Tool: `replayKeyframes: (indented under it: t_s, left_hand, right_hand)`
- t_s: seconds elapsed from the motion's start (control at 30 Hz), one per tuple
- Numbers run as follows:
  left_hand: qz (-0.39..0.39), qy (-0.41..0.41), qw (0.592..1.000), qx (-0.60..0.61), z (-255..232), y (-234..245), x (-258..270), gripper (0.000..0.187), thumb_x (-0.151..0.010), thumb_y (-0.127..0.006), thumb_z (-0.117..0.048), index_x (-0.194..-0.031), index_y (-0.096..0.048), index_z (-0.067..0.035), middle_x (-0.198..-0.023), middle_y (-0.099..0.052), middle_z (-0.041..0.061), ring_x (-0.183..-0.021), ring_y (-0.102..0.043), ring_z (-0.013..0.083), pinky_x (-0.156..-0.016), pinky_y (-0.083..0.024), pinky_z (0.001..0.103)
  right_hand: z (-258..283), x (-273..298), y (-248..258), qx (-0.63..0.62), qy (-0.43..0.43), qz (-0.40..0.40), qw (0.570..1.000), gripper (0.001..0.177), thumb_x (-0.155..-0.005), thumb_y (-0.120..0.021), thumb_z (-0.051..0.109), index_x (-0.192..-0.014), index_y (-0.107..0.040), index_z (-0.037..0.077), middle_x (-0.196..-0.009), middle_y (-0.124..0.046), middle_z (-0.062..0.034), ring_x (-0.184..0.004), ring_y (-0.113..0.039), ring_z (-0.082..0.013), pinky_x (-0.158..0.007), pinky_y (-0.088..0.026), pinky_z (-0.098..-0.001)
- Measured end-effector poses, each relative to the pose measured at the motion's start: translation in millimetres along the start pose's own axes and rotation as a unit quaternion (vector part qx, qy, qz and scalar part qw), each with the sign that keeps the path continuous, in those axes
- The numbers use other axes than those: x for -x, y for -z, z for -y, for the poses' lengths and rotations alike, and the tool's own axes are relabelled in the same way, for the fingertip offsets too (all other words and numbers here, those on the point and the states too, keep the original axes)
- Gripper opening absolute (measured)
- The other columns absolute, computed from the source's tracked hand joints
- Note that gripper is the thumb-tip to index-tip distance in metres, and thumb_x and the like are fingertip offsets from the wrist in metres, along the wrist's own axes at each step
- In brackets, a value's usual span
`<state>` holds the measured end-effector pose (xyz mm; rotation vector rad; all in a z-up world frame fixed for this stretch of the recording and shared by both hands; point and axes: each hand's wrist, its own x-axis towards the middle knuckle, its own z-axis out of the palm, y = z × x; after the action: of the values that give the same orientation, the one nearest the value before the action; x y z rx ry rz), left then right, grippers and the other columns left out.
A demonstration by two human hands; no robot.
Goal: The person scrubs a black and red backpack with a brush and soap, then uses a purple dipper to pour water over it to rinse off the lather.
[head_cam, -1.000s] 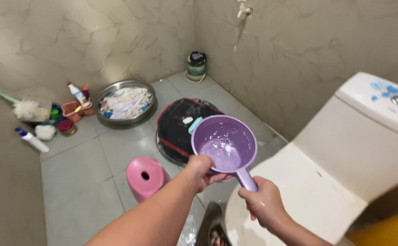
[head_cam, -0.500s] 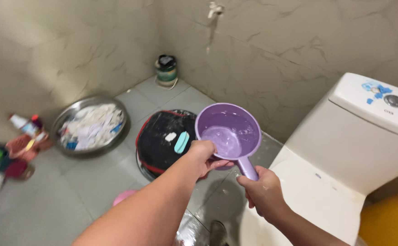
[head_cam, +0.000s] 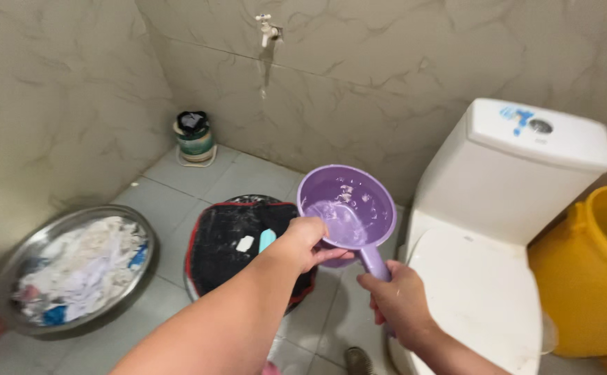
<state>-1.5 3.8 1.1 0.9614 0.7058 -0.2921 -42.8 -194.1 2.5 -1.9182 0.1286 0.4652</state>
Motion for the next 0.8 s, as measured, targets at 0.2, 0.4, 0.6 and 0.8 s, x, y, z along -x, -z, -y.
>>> replayKeyframes:
  t_s: [0.2, 0.4, 0.6, 0.8]
  left_hand:
    - [0.046, -0.016, 0.998, 0.046, -4.6, 28.1, -9.3, 0.043, -0.091, -0.04, 0.006, -0.133, -0.049, 0.011, -0.116, -0.069, 0.033, -0.088, -0.075, 0.0465, -0.065, -0.062, 0.04]
    - [-0.037, -0.026, 0.997, 0.064, -29.1, 34.4, 12.2, 0.044, -0.092, -0.044, 0.008, -0.135, -0.04, 0.013, -0.118, -0.063, 0.034, -0.088, -0.073, 0.0512, -0.068, -0.062, 0.045]
    - [0.0, -0.046, 0.997, 0.068, -29.9, 35.7, 15.7, 0.041, -0.092, -0.043, 0.008, -0.132, -0.042, 0.019, -0.116, -0.065, 0.036, -0.087, -0.075, 0.05, -0.07, -0.063, 0.042]
    - [0.013, -0.046, 0.998, 0.034, -25.0, 16.6, -1.5, 0.041, -0.092, -0.039, 0.007, -0.131, -0.045, 0.017, -0.116, -0.067, 0.035, -0.084, -0.076, 0.0477, -0.067, -0.063, 0.042]
  right_hand:
    - [2.2, -4.1, -30.4, -0.007, 0.02, -0.017, 1.0, 0.018, -0.08, -0.071, 0.012, -0.088, -0.063, -0.001, -0.052, -0.055, -0.0093, -0.035, -0.048, -0.0189, -0.034, -0.038, -0.0356]
    - [15.6, -8.0, -46.4, 0.002, 0.042, -0.009, 0.999, 0.017, -0.08, -0.069, 0.011, -0.087, -0.06, -0.002, -0.053, -0.054, -0.0081, -0.035, -0.046, -0.0178, -0.034, -0.038, -0.0347]
    - [22.3, -4.2, -44.3, 0.015, 0.057, -0.013, 0.998, 0.019, -0.08, -0.069, 0.012, -0.085, -0.06, -0.003, -0.054, -0.055, -0.0088, -0.036, -0.049, -0.0166, -0.035, -0.04, -0.0344]
    - [20.3, -9.9, -30.6, -0.005, 0.033, -0.026, 0.999, 0.019, -0.081, -0.071, 0.014, -0.086, -0.062, -0.001, -0.054, -0.055, -0.008, -0.035, -0.047, -0.0164, -0.033, -0.036, -0.0333]
